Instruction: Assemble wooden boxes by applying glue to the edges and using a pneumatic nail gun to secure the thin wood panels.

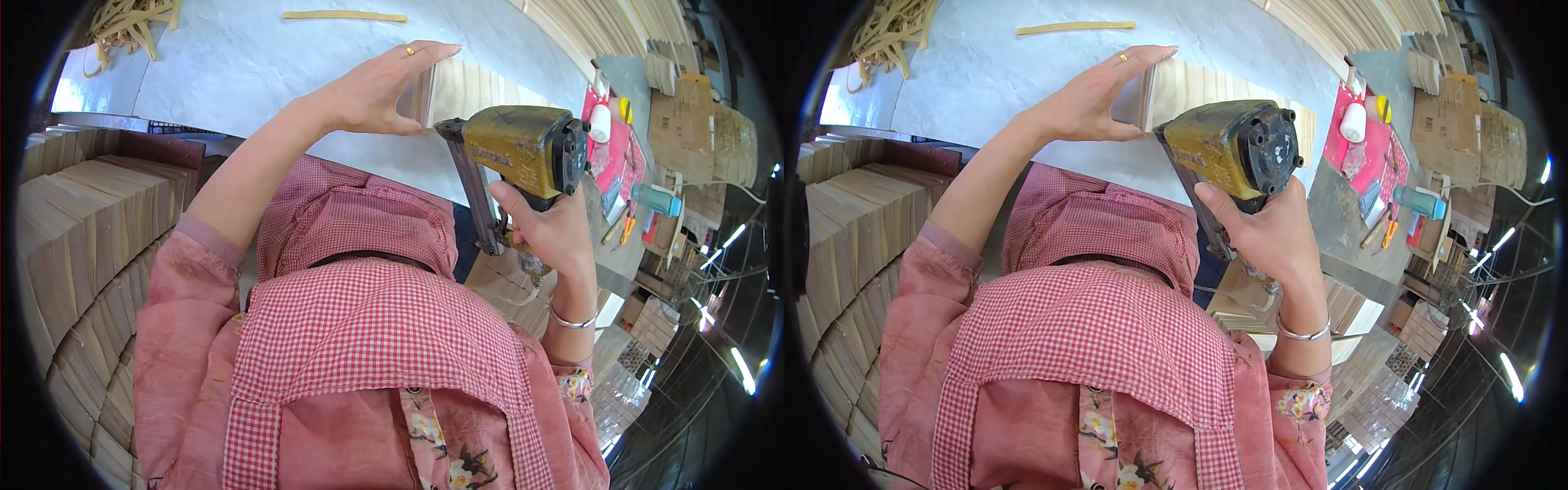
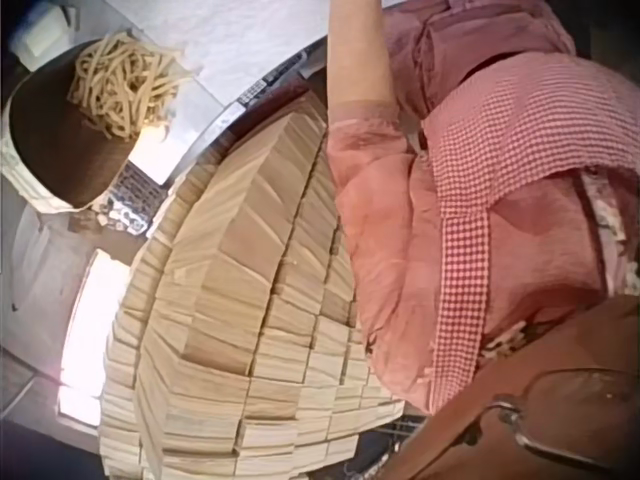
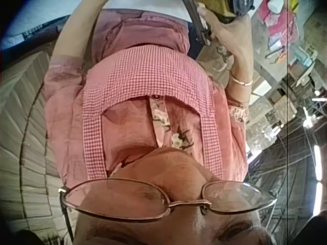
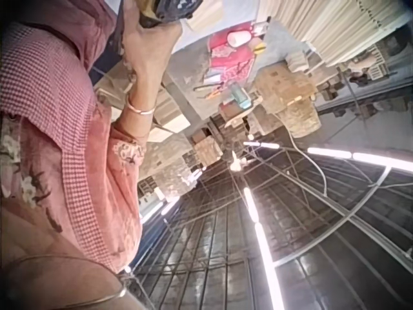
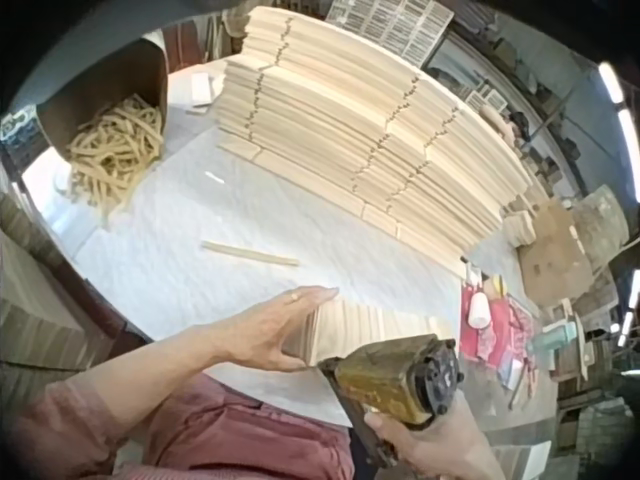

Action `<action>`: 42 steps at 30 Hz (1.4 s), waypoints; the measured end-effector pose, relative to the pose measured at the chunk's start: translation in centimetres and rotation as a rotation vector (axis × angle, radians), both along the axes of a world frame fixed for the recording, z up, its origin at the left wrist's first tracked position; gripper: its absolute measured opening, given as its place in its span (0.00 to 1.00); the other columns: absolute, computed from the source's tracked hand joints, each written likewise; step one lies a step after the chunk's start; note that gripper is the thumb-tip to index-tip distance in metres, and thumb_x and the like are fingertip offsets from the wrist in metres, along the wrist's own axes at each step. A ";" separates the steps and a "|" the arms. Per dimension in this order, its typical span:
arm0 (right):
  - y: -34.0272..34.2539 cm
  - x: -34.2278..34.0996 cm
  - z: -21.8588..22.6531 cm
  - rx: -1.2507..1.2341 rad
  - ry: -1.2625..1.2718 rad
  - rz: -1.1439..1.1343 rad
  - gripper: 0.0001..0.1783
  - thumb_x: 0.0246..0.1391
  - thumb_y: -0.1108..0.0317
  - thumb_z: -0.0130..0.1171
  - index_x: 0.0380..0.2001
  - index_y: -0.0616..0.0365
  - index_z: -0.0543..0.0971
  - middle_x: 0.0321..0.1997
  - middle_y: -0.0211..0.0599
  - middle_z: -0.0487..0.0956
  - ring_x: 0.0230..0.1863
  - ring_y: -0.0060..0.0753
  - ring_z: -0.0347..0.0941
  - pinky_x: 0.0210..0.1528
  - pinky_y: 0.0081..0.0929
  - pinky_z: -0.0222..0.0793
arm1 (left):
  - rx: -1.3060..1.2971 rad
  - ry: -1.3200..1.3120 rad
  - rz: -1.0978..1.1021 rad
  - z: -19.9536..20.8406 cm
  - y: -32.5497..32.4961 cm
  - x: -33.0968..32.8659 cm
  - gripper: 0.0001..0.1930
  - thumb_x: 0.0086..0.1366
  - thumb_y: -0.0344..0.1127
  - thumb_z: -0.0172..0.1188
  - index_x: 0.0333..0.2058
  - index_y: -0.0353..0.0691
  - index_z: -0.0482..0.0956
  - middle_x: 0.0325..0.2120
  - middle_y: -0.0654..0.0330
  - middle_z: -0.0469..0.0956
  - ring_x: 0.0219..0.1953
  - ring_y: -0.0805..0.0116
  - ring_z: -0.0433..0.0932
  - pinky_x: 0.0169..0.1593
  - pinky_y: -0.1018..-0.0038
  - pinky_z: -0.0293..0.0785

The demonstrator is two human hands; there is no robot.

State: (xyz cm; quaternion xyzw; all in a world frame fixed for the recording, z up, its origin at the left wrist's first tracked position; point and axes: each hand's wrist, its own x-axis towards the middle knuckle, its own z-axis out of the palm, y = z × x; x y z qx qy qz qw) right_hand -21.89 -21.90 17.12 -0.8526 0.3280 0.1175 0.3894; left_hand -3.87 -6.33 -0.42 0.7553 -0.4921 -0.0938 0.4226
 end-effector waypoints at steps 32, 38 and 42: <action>-2.9 -13.2 1.1 -0.083 -0.047 -0.525 0.18 0.50 0.72 0.72 0.43 0.68 0.81 0.35 0.38 0.85 0.31 0.32 0.78 0.36 0.29 0.76 | -0.174 0.429 -0.113 1.6 -3.3 -13.8 0.25 0.67 0.32 0.60 0.61 0.32 0.70 0.55 0.49 0.70 0.51 0.54 0.72 0.54 0.67 0.72; -3.0 -18.2 -3.0 -0.140 -0.239 -0.499 0.18 0.49 0.73 0.72 0.44 0.68 0.82 0.39 0.41 0.87 0.35 0.33 0.83 0.35 0.27 0.77 | -0.313 -0.182 0.276 1.2 -13.0 -2.4 0.18 0.62 0.37 0.63 0.51 0.39 0.79 0.49 0.53 0.79 0.48 0.50 0.77 0.54 0.59 0.73; -1.2 -17.2 -4.8 -0.058 -0.331 -0.491 0.18 0.48 0.72 0.74 0.42 0.68 0.83 0.38 0.42 0.87 0.34 0.33 0.84 0.34 0.26 0.77 | 0.513 -0.175 0.097 5.5 -19.3 5.7 0.32 0.58 0.54 0.67 0.52 0.32 0.80 0.53 0.41 0.78 0.52 0.41 0.78 0.56 0.58 0.75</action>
